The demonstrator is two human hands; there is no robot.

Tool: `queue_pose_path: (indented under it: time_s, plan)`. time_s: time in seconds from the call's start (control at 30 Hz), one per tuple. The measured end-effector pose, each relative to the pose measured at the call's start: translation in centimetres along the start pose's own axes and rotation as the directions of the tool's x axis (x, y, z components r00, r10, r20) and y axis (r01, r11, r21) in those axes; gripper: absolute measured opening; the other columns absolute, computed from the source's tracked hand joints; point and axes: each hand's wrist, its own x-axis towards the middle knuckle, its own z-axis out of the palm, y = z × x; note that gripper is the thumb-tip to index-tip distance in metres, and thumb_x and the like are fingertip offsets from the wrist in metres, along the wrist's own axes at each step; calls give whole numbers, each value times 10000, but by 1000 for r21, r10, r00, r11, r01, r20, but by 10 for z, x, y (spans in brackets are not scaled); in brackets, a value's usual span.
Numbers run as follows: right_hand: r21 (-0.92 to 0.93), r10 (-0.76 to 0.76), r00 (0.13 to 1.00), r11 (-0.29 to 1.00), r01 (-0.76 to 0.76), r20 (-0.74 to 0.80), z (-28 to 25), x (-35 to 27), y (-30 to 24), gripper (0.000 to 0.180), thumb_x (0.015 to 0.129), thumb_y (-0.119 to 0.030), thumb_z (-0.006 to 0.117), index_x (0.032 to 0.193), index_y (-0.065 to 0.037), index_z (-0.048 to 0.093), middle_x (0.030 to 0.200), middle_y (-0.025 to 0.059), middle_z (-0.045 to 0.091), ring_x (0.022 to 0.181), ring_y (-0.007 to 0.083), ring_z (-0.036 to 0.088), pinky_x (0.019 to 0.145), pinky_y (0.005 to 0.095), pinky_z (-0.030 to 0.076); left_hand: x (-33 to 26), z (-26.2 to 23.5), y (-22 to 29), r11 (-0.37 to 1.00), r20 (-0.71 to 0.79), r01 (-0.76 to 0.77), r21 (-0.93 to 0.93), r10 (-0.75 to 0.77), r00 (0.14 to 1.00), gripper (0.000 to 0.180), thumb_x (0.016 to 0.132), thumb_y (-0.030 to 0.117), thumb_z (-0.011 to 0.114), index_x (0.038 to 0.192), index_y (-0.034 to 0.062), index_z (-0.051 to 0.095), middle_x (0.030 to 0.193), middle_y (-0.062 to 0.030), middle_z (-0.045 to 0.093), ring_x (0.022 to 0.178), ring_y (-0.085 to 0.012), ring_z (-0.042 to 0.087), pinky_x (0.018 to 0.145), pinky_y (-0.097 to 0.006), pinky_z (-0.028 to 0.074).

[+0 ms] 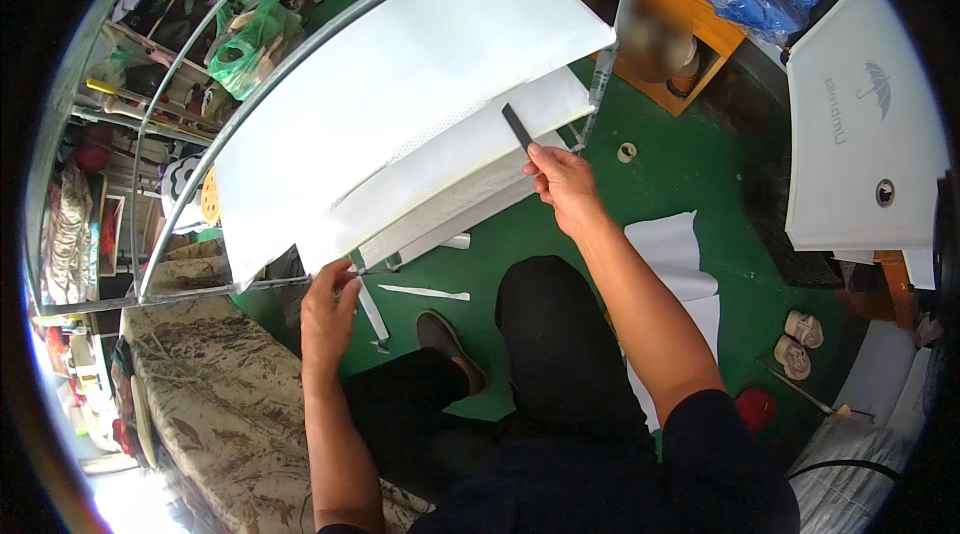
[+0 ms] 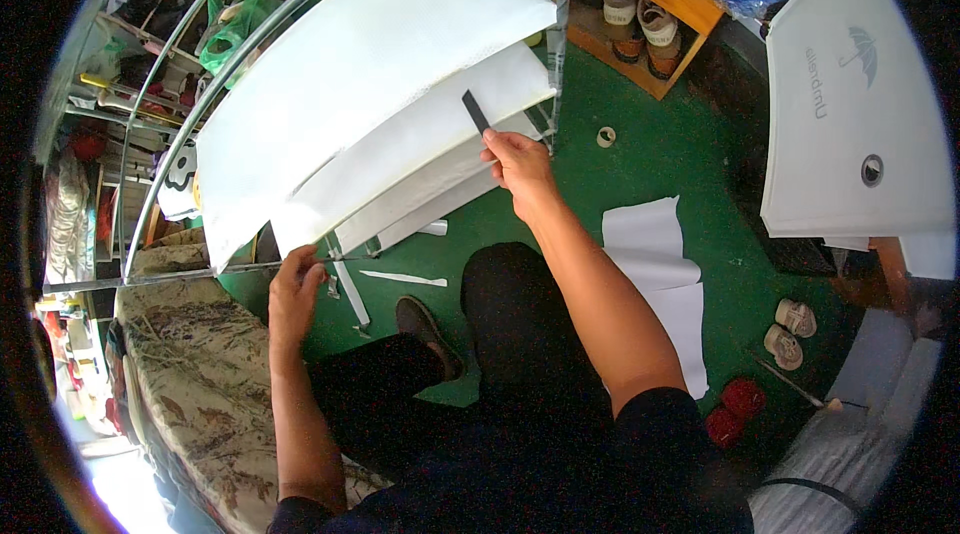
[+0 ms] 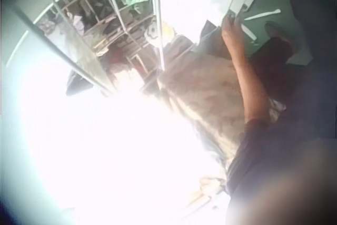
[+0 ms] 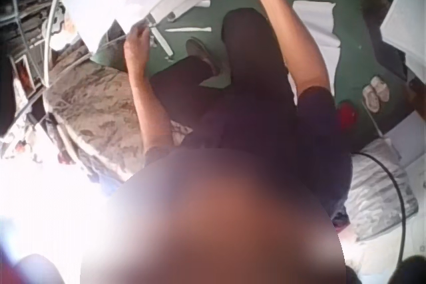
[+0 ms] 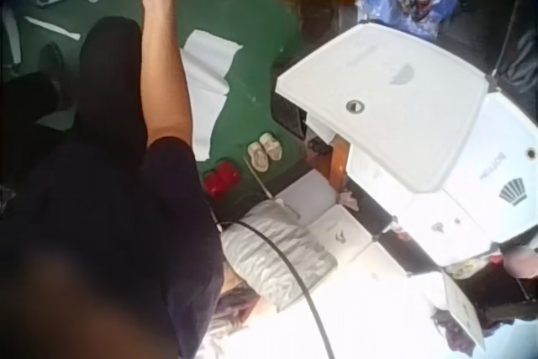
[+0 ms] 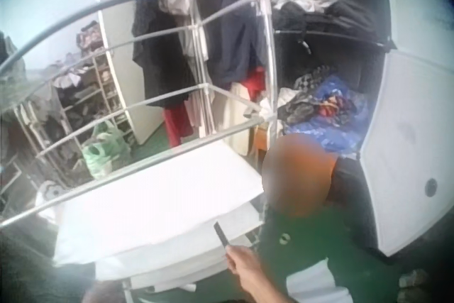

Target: The person assembles a metal frame by attaching white panels and securing them with tape. They handle the panels and frame, apply tape to joints, and adjust components to fit together.

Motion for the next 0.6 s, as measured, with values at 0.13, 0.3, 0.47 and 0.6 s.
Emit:
queue_pose_path:
  time_s: [0.13,0.3,0.47,0.6]
  plan:
    - [-144,55,990,987,-74,-132,-32,-8,28,336,937,-386,704,983,-53,695,835,21,688,596,80,523,515,242,392,26,20,27,890,56,-395,228,393,918,694,862,127,748,1476,46,436,1491,-217,466,1379,-392,450,1090,-457,423]
    - [-759,-88,977,645,-91,-192,-165,-48,140,387,909,-422,699,1038,-59,656,862,97,709,738,235,659,653,361,510,84,58,24,798,130,-406,446,391,911,947,829,171,788,1580,51,223,1648,-192,200,1530,-371,171,1222,-516,203]
    - [-939,-12,943,101,-330,-332,-213,-130,192,424,884,-375,683,1206,-109,614,959,150,728,954,373,689,803,490,536,96,88,-4,747,117,-351,564,348,930,927,836,255,776,1570,37,253,1626,-185,266,1518,-348,221,1215,-534,189]
    - [-978,-50,979,75,-193,-197,-231,-148,221,445,886,-347,671,1270,-134,600,1010,137,730,1001,373,679,848,501,534,102,90,-4,757,123,-371,538,365,923,905,845,249,768,1572,55,264,1633,-170,261,1520,-344,218,1212,-531,198]
